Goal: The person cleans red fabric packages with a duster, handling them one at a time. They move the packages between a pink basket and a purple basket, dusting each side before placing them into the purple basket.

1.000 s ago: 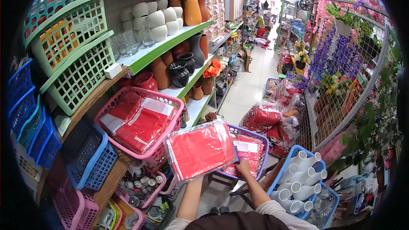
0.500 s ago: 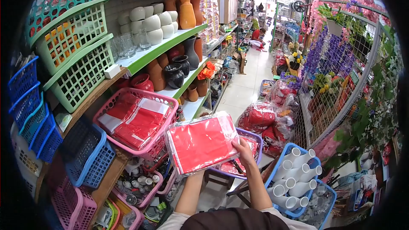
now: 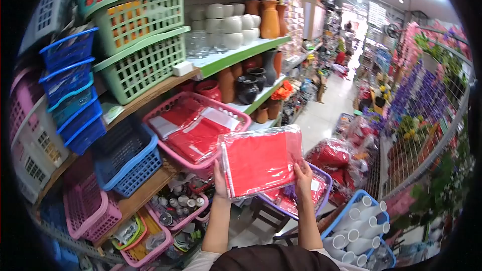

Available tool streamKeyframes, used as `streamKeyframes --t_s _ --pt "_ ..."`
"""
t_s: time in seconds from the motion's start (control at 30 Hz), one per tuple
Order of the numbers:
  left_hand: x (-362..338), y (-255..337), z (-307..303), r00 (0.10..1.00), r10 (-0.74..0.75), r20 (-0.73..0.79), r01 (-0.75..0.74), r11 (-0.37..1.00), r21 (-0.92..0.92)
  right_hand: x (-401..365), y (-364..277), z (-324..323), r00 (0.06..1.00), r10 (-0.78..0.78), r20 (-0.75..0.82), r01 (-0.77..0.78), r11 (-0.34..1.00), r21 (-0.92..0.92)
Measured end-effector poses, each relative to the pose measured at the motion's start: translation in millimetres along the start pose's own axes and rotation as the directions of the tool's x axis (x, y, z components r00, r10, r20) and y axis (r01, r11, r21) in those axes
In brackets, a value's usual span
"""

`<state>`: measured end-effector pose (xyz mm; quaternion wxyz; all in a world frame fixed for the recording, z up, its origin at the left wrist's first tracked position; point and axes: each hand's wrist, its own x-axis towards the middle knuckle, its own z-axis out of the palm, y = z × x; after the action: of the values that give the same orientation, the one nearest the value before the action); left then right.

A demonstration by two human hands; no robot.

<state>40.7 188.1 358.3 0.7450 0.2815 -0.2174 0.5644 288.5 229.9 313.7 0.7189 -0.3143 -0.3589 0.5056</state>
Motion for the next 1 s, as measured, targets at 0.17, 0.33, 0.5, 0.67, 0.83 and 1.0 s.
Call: streamKeyframes --t_s 0.17,0.33,0.5,0.67,0.83,1.0 --pt "-24 48 23 0.850 0.205 -0.486 0.206 0.719 0.664 15 0 45 0.988 0.033 0.151 -0.032 0.999 -0.009" --pt "-15 78 72 0.906 0.338 -0.255 0.196 0.199 0.960 48 5 104 0.946 0.057 0.320 -0.020 0.993 -0.117" --pt "0 120 62 0.884 0.466 -0.044 0.257 -0.403 0.878 109 29 169 0.851 -0.104 0.515 0.345 0.850 -0.399" --pt "19 176 46 0.844 0.514 -0.155 0.487 -0.612 0.623 162 40 228 0.745 0.121 0.656 0.404 0.701 -0.588" --pt "31 207 20 0.832 0.516 -0.202 0.548 -0.710 0.443 180 73 267 0.670 0.021 0.742 0.562 0.638 -0.526" --pt "29 210 -5 0.820 0.538 -0.194 0.567 -0.810 0.152 187 114 263 0.560 0.068 0.826 0.693 0.508 -0.512"
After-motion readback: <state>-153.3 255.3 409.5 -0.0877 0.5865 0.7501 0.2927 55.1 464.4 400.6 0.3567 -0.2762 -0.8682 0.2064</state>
